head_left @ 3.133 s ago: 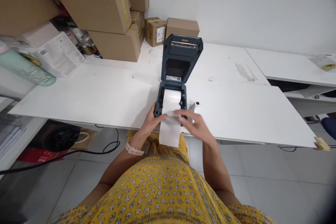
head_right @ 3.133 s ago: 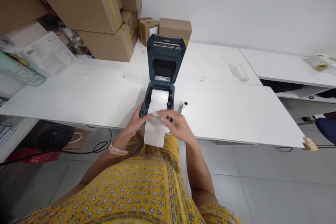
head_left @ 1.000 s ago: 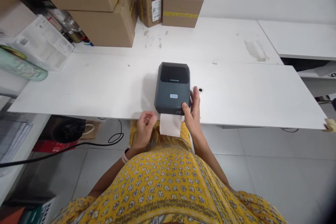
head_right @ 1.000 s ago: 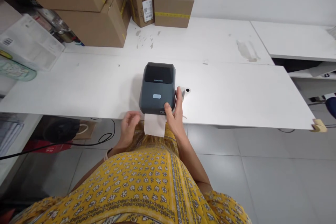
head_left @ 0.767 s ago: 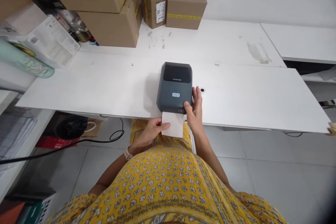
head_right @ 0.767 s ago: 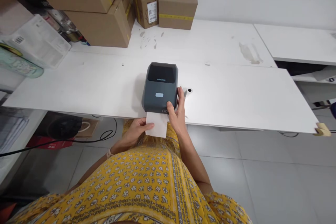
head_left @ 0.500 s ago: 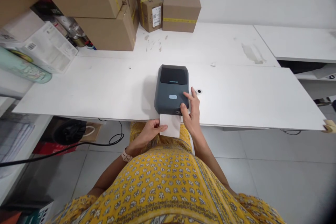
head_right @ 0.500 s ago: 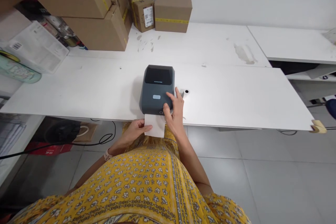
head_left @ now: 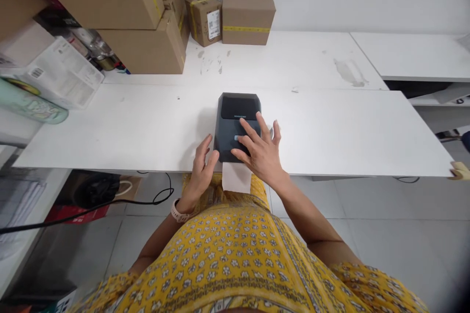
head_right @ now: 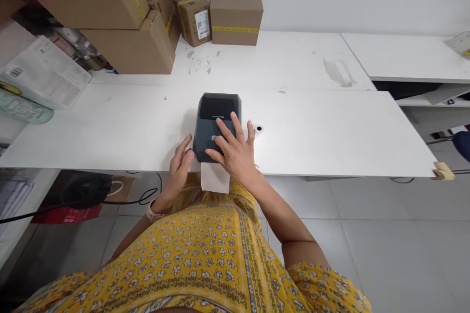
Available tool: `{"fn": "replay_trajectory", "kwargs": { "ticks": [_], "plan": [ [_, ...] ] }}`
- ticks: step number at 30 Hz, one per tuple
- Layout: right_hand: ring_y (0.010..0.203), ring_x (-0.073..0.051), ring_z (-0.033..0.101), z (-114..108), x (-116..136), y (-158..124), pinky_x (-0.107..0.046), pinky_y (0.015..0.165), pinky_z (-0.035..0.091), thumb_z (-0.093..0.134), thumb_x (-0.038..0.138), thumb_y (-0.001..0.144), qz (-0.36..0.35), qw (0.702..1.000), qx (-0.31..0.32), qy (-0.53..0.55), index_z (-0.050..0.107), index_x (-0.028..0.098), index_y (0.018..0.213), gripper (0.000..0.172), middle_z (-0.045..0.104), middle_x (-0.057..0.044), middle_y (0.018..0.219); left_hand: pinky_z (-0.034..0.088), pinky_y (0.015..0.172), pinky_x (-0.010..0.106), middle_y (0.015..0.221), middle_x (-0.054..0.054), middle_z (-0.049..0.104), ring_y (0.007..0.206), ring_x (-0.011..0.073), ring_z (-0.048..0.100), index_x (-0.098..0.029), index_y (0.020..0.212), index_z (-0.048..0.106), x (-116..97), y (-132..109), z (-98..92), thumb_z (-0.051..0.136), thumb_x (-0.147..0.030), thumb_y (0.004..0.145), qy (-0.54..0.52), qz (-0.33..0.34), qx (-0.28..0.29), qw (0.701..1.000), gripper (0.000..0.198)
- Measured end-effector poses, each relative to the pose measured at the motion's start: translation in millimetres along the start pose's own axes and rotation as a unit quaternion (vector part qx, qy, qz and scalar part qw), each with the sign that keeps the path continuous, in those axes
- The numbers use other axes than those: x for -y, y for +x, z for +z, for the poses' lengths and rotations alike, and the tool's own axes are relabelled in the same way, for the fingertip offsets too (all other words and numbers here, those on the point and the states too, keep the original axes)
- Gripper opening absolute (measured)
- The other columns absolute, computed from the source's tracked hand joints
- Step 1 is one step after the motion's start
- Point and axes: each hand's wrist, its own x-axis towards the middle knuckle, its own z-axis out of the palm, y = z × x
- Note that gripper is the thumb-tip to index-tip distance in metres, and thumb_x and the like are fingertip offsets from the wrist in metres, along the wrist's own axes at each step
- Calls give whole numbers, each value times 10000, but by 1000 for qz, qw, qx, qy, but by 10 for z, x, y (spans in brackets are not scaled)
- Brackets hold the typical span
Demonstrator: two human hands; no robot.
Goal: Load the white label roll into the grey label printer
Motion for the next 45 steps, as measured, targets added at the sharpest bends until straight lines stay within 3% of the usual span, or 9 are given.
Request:
{"fn": "replay_trajectory", "kwargs": {
  "ticks": [6,10,17,21,31,35,39,42,45],
  "plan": [
    [1566,-335,188,51,9,-204,-663,1238,124,424,572,1001,51,997,-3,53,592,298,1270,420,420,-22,1612,296,1259,456,1662,28,315,1532,275,294,-334,1545,376,23,19,133,472,-569,975,-47,-18,-5,999,624],
    [1586,-291,113,107,3,-465,-585,1229,264,332,534,1030,139,979,-42,146,307,278,1538,569,201,-70,1699,275,1270,455,1673,15,289,1547,258,262,-335,1553,363,87,28,126,424,-589,985,-47,-31,-9,998,625],
    [1586,-267,127,230,10,-599,-616,1246,225,208,554,1044,195,945,-35,259,110,359,1608,604,202,-37,1699,115,1310,451,1686,15,249,1578,226,148,-310,1565,349,118,31,221,351,-577,1011,1,51,-37,998,615],
    [1576,-268,179,213,22,-585,-622,1252,212,206,578,1038,194,936,-39,290,121,391,1605,603,221,-17,1696,130,1303,480,1673,41,282,1582,233,128,-289,1558,369,113,38,245,331,-587,1011,23,77,-46,996,623],
    [1571,-285,203,88,50,-499,-617,1255,207,236,647,1010,212,902,-67,370,252,385,1581,628,241,-14,1692,185,1300,428,1651,1,337,1570,216,177,-313,1498,475,-69,63,218,334,-605,1003,-34,37,-65,997,592],
    [1553,-301,252,-32,-45,-295,-628,1246,210,172,667,1004,174,918,-99,342,301,369,1568,651,322,-22,1659,248,1275,430,1632,30,377,1546,234,265,-274,1443,548,-182,240,155,306,-626,999,-58,67,-78,993,616],
    [1539,-312,276,-207,-195,173,-611,1230,248,85,707,982,110,953,-111,259,142,373,1609,713,313,-43,1652,293,1249,444,1502,35,561,1486,234,396,-259,1387,598,-338,622,72,227,-622,1012,-76,125,-79,986,640],
    [1541,-298,271,-305,-329,644,-588,1199,313,46,684,991,65,971,-129,188,-57,374,1612,702,246,-65,1659,390,1175,454,1431,54,621,1397,244,509,-234,1345,619,-367,918,25,330,-580,1004,-58,136,-88,985,565],
    [1526,-257,313,-323,-505,1112,-521,1180,370,22,646,1007,49,971,-166,163,-111,384,1599,660,268,-74,1634,485,1057,401,1298,92,693,1225,231,626,-200,1286,648,-253,1089,17,490,-480,945,-14,91,-101,991,469]
  ]
}}
